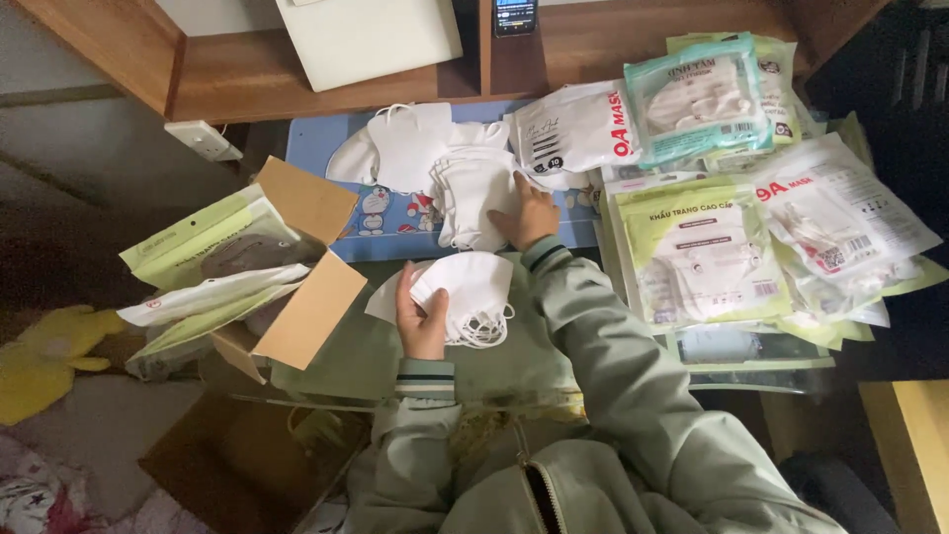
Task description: The person is manually inspecting and stacking white face masks for packaging.
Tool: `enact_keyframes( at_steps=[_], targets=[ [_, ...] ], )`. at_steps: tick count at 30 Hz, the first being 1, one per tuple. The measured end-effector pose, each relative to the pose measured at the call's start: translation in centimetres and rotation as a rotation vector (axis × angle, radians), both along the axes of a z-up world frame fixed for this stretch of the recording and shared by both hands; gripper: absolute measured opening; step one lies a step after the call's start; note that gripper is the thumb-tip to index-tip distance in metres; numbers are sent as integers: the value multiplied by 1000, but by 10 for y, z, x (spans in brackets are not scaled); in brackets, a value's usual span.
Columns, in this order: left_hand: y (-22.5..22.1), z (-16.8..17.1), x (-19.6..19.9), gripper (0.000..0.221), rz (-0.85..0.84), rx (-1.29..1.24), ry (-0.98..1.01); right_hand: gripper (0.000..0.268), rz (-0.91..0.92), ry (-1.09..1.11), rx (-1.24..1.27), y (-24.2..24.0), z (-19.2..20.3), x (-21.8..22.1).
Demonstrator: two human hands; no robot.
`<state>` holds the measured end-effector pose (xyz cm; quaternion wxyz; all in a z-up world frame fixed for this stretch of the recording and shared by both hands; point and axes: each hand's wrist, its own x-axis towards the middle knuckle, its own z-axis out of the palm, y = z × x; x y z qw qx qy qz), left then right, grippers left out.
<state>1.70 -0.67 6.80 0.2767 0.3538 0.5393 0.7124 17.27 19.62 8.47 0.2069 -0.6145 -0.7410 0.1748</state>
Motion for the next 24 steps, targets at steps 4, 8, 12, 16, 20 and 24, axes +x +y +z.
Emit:
enact_keyframes(
  at_steps=[4, 8, 12, 16, 20, 24],
  targets=[
    [5, -14, -4, 78, -25, 96, 81, 91, -57, -6, 46, -6, 12, -3],
    [3, -24, -8, 19, 20, 27, 163, 47, -69, 284, 257, 5, -18, -7],
    [1, -9, -6, 13, -36, -58, 104, 18, -73, 568, 386, -17, 6, 9],
    [2, -1, -6, 17, -25, -63, 89, 8, 60, 1000, 260, -42, 36, 25],
    [-9, 29, -1, 31, -41, -188, -58, 12, 248, 1192, -33, -75, 50, 30],
    [-13, 38, -2, 47, -77, -285, -101, 14, 293, 1137, -186, -90, 26, 27]
  ],
)
